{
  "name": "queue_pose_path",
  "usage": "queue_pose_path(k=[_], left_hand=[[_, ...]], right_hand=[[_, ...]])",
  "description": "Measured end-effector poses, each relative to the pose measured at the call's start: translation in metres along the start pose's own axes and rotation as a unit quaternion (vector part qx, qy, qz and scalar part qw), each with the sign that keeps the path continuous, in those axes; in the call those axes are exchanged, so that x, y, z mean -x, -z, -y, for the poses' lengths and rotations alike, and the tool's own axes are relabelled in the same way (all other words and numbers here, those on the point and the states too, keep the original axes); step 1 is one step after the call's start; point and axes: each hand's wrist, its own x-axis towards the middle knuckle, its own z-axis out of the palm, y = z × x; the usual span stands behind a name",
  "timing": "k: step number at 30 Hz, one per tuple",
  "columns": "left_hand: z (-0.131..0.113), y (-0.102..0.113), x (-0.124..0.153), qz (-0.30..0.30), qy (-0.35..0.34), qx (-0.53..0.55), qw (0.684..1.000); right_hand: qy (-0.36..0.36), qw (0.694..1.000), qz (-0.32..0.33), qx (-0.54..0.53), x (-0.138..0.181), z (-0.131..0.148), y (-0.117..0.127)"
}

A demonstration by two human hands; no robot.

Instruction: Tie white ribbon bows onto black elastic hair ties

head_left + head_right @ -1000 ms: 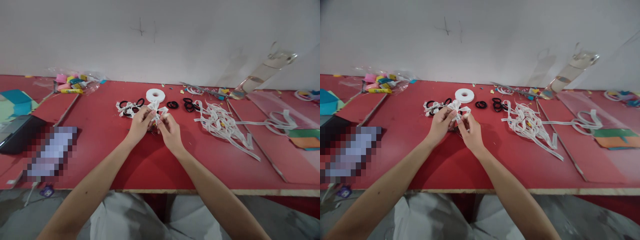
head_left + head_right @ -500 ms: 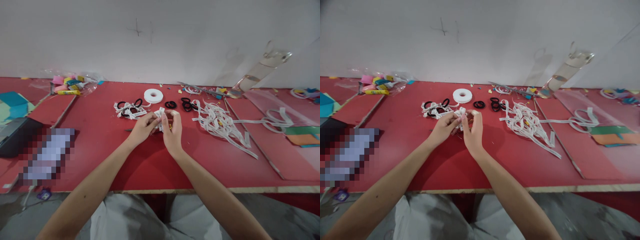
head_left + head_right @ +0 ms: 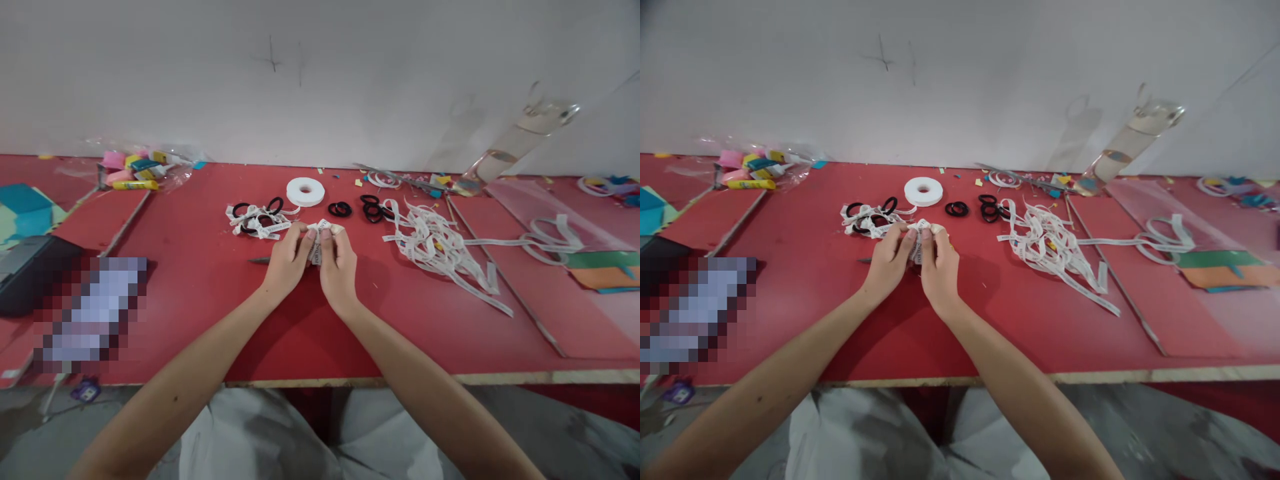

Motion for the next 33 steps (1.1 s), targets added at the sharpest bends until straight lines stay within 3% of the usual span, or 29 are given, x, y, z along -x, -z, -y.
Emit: queue_pose_path(k=[5, 12, 20, 33], left_hand=[[0.000, -0.004, 0.005, -0.029, -0.033, -0.079, 0.996], [0.001, -0.011, 0.009, -0.079, 0.014, -0.076, 0.994], [0.000, -0.009, 0.007, -0.076, 0.004, -0.055, 0.996], [0.000, -0.007, 0.005, -0.075, -0.068, -0.005, 0.995]], right_hand=[[-0.004, 1.000, -0.018, 0.006, 0.003, 0.002, -0.004], [0.012, 1.000, -0.007, 0.011, 0.005, 0.001, -0.007], [-0.007, 1.000, -0.010, -0.003, 0.004, 0.000, -0.007], [-0.014, 0.999, -0.024, -0.041, 0.005, 0.002, -0.006]])
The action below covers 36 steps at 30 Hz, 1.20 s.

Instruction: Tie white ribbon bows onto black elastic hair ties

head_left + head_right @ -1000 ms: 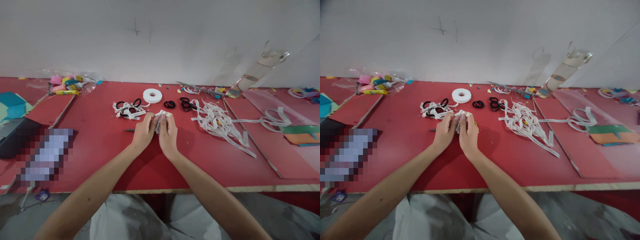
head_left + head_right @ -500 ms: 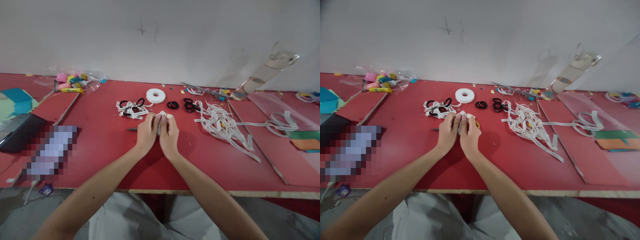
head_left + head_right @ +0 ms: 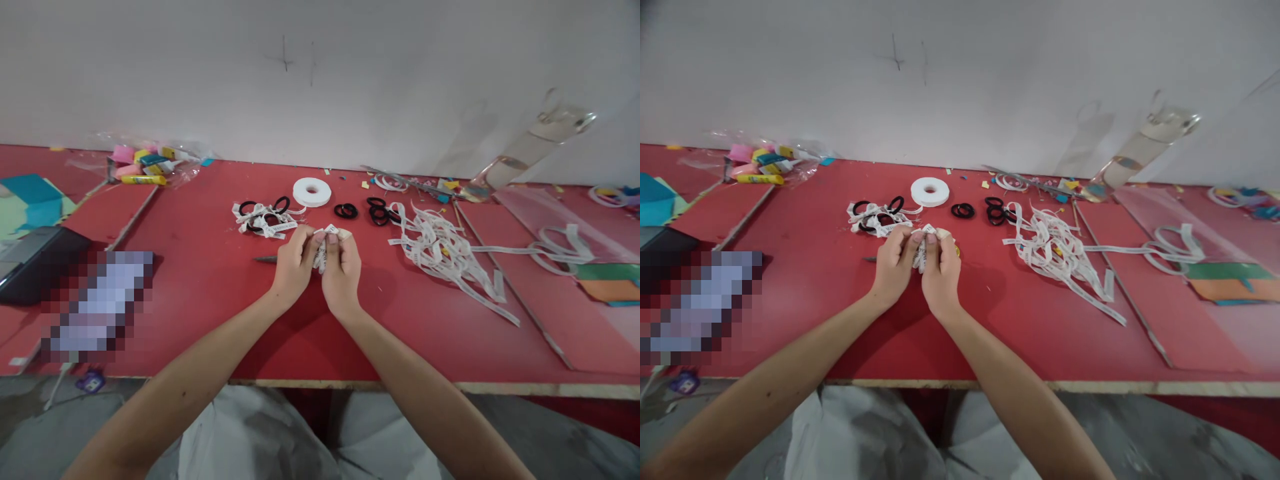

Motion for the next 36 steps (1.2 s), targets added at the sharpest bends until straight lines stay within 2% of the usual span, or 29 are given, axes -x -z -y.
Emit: queue_pose_path(k=[8, 16, 22, 26, 32, 36], left_hand=[[-0.0018, -0.0001, 0.0013, 0.001, 0.042, -0.011, 0.999], [-0.0020, 0.0004, 0.0009, -0.005, 0.061, -0.084, 0.995], [0.0017, 0.0030, -0.0023, 0.014, 0.087, -0.121, 0.989], [0.0032, 0.0047, -0.0041, 0.017, 0.054, -0.083, 0.995], [-0.0045, 0.0050, -0.0029, -0.005, 0.020, -0.046, 0.999], [-0.0047, 0.0062, -0.0026, 0.009, -0.004, -0.039, 0.999]], right_hand=[[-0.006, 1.000, 0.006, 0.002, 0.0000, -0.0007, -0.0008], [0.004, 0.998, 0.023, 0.054, 0.0008, -0.0006, -0.0006], [-0.002, 0.991, 0.047, 0.129, -0.0016, -0.0042, 0.0008], [0.018, 0.993, 0.060, 0.103, -0.0035, -0.0041, 0.0018], [0.033, 0.998, 0.045, 0.027, -0.0025, 0.0018, 0.0018], [0.034, 0.999, 0.034, 0.008, -0.0005, 0.0019, 0.0008]])
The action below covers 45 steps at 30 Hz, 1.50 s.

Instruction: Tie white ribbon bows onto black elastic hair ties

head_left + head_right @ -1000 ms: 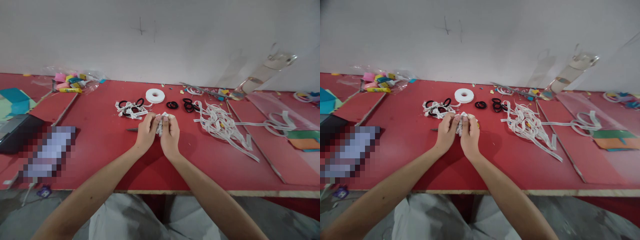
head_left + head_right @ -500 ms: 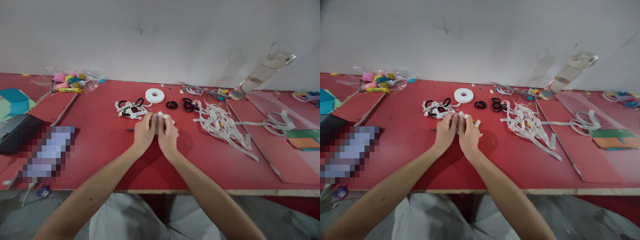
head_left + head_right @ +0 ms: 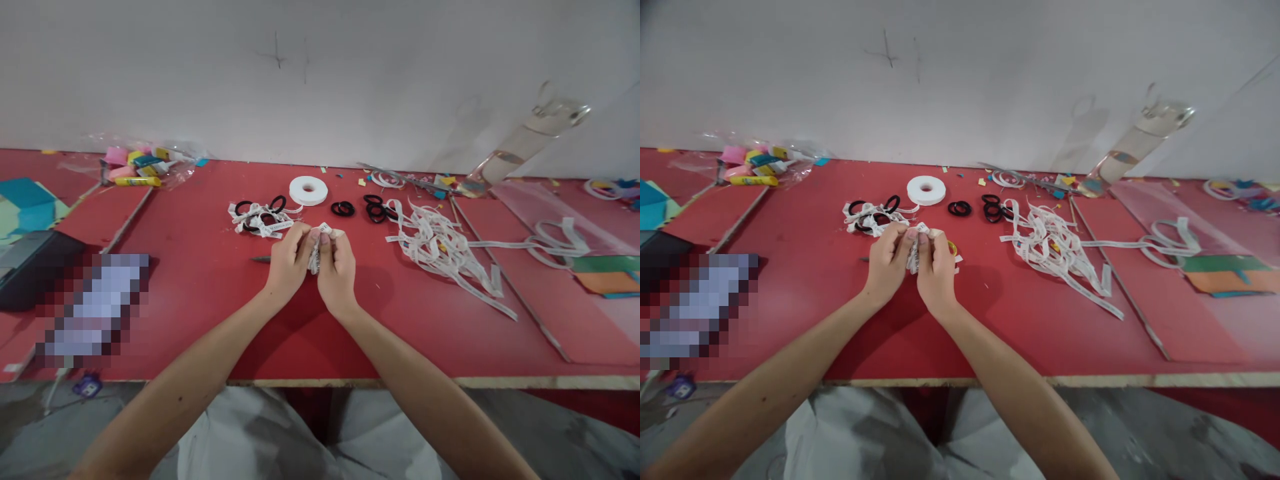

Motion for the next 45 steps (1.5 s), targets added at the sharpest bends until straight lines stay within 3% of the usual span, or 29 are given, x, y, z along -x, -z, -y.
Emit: queue_pose_path(k=[9, 21, 28, 45], left_hand=[[0.007, 0.002, -0.006, 0.034, -0.034, -0.015, 0.999], [0.010, 0.005, -0.009, 0.048, -0.033, -0.030, 0.998], [0.011, 0.010, -0.013, 0.084, -0.033, -0.006, 0.996], [0.016, 0.003, -0.014, 0.056, 0.087, 0.101, 0.990]], right_hand=[[0.022, 0.999, -0.001, 0.047, -0.001, -0.004, 0.001], [0.007, 0.999, 0.020, 0.047, -0.003, -0.006, 0.003], [0.000, 0.998, 0.031, 0.047, -0.004, -0.007, 0.004], [-0.035, 0.999, 0.037, 0.000, -0.007, -0.009, 0.002]])
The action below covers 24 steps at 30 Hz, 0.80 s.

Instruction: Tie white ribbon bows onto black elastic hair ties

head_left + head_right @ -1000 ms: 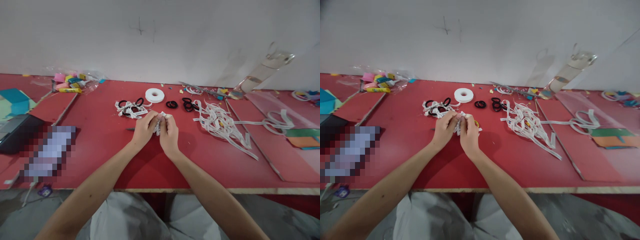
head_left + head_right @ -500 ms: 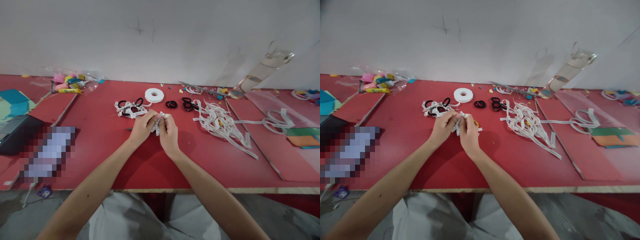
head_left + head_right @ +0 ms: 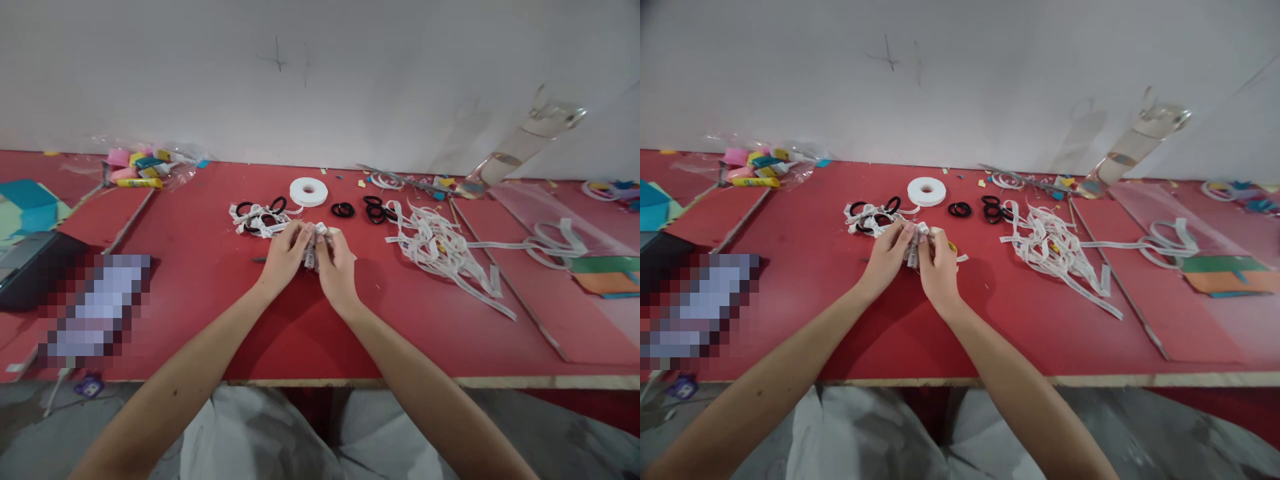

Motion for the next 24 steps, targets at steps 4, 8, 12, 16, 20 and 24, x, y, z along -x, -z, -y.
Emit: queue_pose_path(k=[4, 8, 12, 16, 20, 24], left_hand=[[-0.0012, 0.0002, -0.0004, -0.001, -0.016, 0.006, 1.000], [-0.0026, 0.0021, -0.0036, 0.017, -0.013, 0.058, 0.998], [-0.0012, 0.0038, -0.0061, 0.041, 0.001, 0.080, 0.996], [0.0005, 0.0046, -0.0072, 0.056, -0.016, 0.048, 0.997], [0.0007, 0.0058, -0.0080, 0.080, -0.007, 0.046, 0.996], [-0.0008, 0.0065, -0.0081, 0.089, 0.034, 0.126, 0.987]], right_hand=[[-0.013, 1.000, -0.005, -0.014, 0.0005, 0.0015, 0.0005], [-0.027, 0.998, -0.027, -0.041, 0.0008, 0.0035, 0.0024], [-0.063, 0.990, -0.059, -0.109, -0.0005, 0.0027, 0.0032], [-0.061, 0.984, -0.080, -0.146, -0.0025, 0.0027, 0.0044], [-0.045, 0.985, -0.103, -0.133, -0.0038, 0.0049, 0.0064], [-0.058, 0.979, -0.130, -0.143, -0.0073, -0.0008, 0.0056]])
